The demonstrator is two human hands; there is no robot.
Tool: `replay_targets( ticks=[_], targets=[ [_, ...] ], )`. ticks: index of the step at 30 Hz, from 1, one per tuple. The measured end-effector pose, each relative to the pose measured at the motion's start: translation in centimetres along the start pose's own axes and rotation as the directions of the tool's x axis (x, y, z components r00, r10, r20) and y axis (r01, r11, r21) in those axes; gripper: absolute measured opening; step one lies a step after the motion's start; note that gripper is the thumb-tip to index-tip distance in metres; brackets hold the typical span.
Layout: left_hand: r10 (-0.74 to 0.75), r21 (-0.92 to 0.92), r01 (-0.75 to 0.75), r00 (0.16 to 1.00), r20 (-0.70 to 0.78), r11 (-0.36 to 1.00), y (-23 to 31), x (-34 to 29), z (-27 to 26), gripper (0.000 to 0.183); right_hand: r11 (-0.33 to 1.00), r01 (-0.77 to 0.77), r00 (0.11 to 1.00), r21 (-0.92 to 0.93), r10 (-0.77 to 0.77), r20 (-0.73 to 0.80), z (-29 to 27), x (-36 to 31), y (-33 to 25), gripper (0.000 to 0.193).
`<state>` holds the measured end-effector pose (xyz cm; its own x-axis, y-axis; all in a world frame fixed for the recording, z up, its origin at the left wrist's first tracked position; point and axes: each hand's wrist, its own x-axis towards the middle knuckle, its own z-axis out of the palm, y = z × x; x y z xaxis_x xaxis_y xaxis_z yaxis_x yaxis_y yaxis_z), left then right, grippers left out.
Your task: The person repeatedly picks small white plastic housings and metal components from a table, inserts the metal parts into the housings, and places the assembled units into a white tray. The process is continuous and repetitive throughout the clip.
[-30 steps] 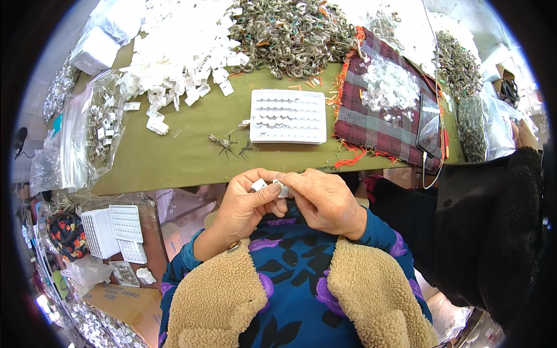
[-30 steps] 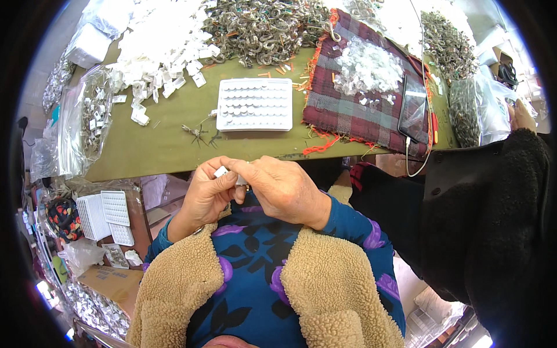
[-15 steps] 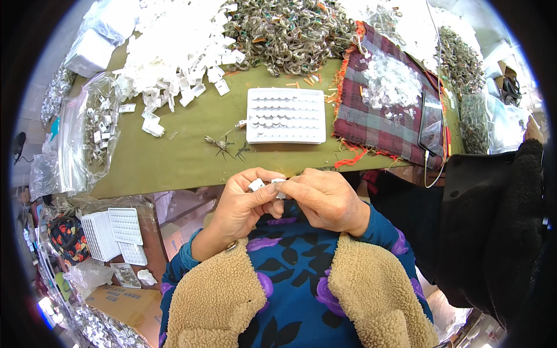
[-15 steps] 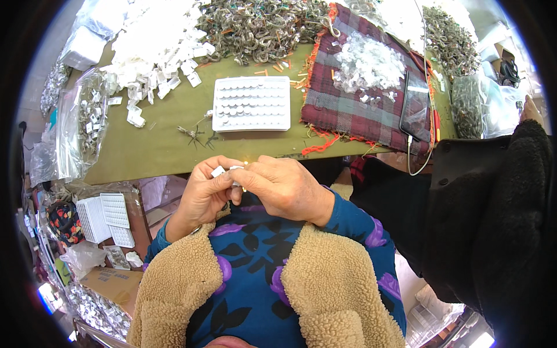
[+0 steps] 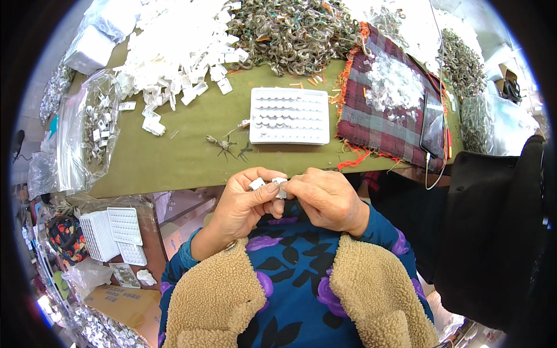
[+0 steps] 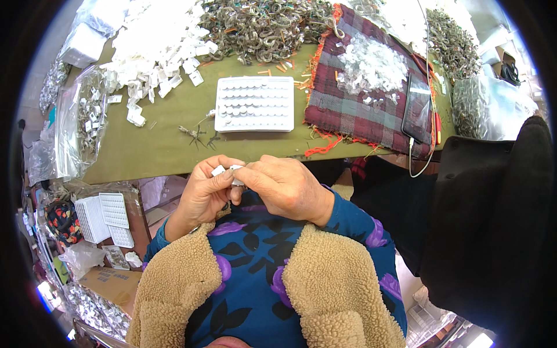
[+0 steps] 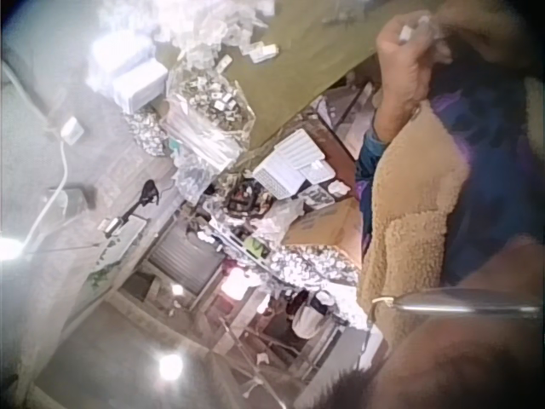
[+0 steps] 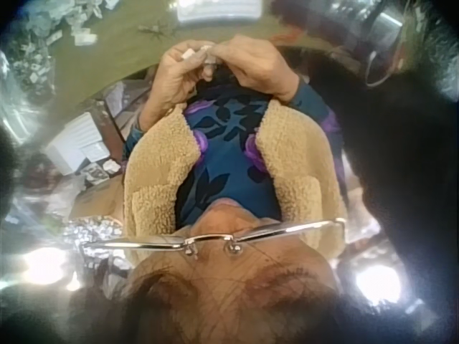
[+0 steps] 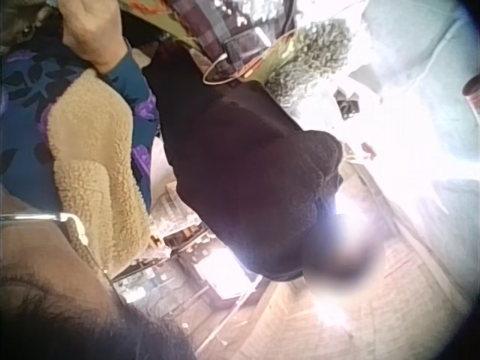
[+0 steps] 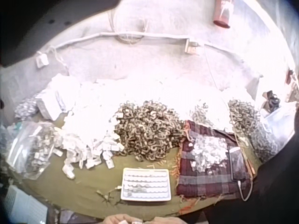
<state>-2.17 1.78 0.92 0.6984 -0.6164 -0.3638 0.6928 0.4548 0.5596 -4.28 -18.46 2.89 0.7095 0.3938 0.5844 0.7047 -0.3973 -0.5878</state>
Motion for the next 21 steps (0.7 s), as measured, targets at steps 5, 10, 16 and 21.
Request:
replay_targets(
  ticks=[5,10,16,21],
  targets=[
    [0.014,0.105,-0.01,0.999,-0.032,0.994,-0.1,-0.2,-0.1,0.021,1.0,-0.025,0.997,0.019,0.024,0.073,-0.1,0.2,-0.2,0.043],
    [0.049,0.136,-0.044,0.998,-0.038,0.99,-0.3,-0.4,-0.1,0.018,0.973,-0.228,0.972,0.041,0.225,0.065,0.3,0.1,-1.1,0.035],
    [0.09,0.24,-0.071,0.994,-0.067,0.968,-0.5,-0.6,-0.2,0.02,0.977,-0.214,0.976,-0.022,0.214,0.043,0.9,0.3,-1.7,0.04],
    [0.052,0.079,-0.049,0.998,-0.034,0.996,-0.5,-1.1,-0.7,0.02,0.746,-0.578,0.804,0.331,0.59,0.075,1.0,-0.2,-2.6,0.016]
  ],
)
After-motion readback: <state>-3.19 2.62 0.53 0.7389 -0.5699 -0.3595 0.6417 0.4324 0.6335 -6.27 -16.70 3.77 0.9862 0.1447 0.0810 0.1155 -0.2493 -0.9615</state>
